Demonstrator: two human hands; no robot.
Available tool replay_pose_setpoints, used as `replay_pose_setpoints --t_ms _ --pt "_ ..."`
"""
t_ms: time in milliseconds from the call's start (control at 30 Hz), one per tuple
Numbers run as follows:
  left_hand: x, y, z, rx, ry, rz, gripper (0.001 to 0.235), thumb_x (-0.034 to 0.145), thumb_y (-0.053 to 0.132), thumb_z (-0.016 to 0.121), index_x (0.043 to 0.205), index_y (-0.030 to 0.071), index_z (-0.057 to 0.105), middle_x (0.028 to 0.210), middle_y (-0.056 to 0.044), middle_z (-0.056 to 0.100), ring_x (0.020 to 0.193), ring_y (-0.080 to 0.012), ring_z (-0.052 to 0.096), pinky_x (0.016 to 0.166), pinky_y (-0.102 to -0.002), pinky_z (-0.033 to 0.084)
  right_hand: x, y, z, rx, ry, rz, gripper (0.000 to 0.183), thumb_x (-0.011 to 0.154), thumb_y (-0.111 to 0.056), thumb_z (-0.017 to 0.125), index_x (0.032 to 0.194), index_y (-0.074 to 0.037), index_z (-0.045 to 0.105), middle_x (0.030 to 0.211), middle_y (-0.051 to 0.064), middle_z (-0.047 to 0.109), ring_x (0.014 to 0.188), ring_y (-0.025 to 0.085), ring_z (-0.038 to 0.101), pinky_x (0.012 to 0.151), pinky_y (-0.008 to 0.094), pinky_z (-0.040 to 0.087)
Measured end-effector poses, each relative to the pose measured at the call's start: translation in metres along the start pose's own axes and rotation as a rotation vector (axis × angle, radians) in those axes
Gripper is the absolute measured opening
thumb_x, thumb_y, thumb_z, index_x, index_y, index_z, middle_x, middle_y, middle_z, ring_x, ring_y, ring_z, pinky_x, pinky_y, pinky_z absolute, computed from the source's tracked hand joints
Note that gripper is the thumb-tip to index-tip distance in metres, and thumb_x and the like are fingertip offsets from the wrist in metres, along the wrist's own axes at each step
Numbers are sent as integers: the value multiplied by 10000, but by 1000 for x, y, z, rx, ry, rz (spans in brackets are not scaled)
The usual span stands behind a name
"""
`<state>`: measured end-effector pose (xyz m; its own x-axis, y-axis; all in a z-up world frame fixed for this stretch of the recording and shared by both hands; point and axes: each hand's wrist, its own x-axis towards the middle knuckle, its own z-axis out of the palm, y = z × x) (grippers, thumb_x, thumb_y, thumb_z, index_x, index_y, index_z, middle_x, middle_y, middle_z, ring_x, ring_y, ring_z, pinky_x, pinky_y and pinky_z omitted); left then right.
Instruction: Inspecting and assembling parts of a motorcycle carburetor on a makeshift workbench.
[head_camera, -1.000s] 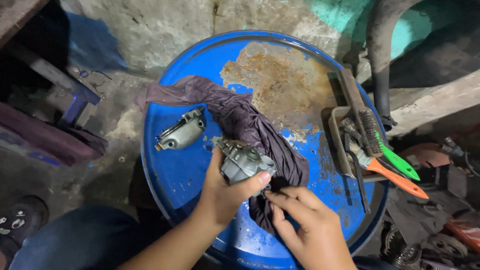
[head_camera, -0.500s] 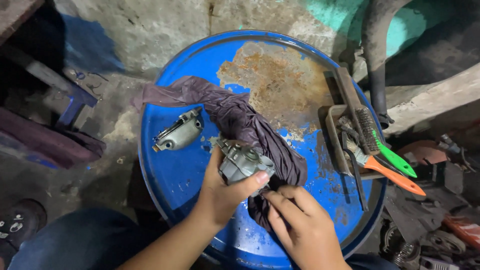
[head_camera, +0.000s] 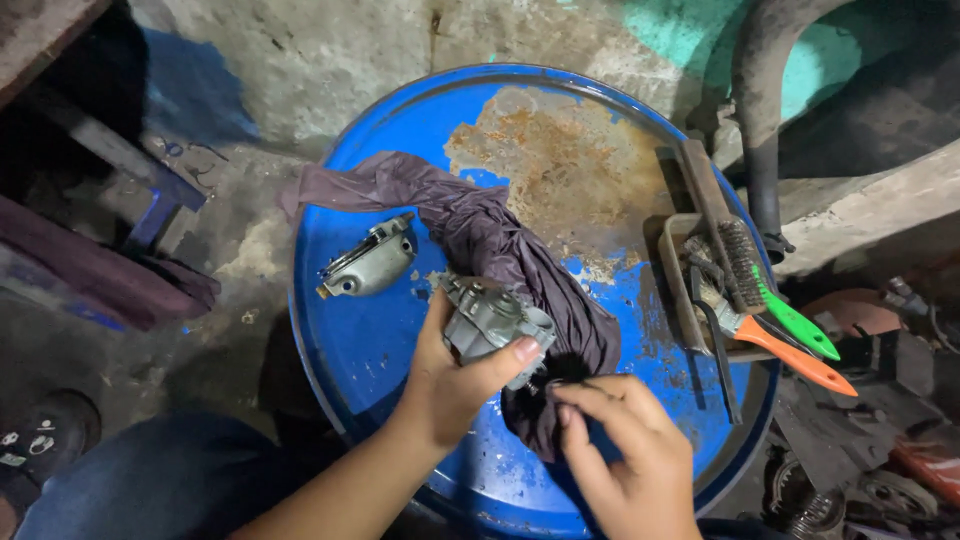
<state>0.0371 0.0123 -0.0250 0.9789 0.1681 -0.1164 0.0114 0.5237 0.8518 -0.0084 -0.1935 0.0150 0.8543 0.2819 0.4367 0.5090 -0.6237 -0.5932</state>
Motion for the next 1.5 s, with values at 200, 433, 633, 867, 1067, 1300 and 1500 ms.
replay_pose_setpoints --t_ms 200,433,633,867,1067,1300,1500 --pt "-6 7 -5 16 -40 -64 684 826 123 994 1432 118 676 1265 -118 869 1169 -249 855 1057 -438 693 -5 -5 8 85 -133 122 320 1173 -212 712 1387 -83 913 1186 96 830 1051 229 858 918 374 634" --pt "-10 -18 -15 -72 -93 16 728 838 127 1009 1470 109 646 1287 -108 855 1179 -223 828 1104 -411 653 -18 -10 4 88 -110 190 324 1189 -239 699 1385 -97 914 1167 87 834 1022 234 846 870 396 614" --pt "-11 -6 -23 -209 -36 6 594 955 33 936 1488 86 680 1156 -94 780 1029 -231 744 918 -392 580 -25 10 -4 -33 -302 -18 383 1201 -247 689 1499 -57 839 1370 188 719 1222 400 715 1026 541 551" --pt "-26 4 -30 -149 19 -113 877 878 63 954 1705 84 663 1387 -127 830 1262 -282 773 1086 -449 597 -13 51 -48 -108 -33 239 197 1107 -199 813 1266 -138 913 1290 46 921 1229 213 866 1156 374 608" --pt "-32 -1 -30 -168 8 -208 1101 772 91 996 1796 82 591 1567 -186 855 1412 -327 815 1217 -517 630 -15 95 -39 -422 -177 476 289 1025 -464 896 1182 -223 925 1136 14 897 1122 269 864 999 429 635" --pt "-20 2 -16 -9 32 -276 822 774 -2 979 1550 138 745 1280 -114 900 1129 -264 842 1014 -471 710 -3 65 -34 -182 -117 639 57 1043 -281 911 1026 -228 921 936 -118 917 717 83 552 759 277 503" --pt "-10 14 -9 60 -81 -232 729 753 112 1026 1422 142 736 1190 -76 871 1061 -213 837 1003 -399 700 -27 92 -18 456 -24 564 124 1042 -48 910 1108 -43 806 1050 137 971 1015 168 897 990 306 663"
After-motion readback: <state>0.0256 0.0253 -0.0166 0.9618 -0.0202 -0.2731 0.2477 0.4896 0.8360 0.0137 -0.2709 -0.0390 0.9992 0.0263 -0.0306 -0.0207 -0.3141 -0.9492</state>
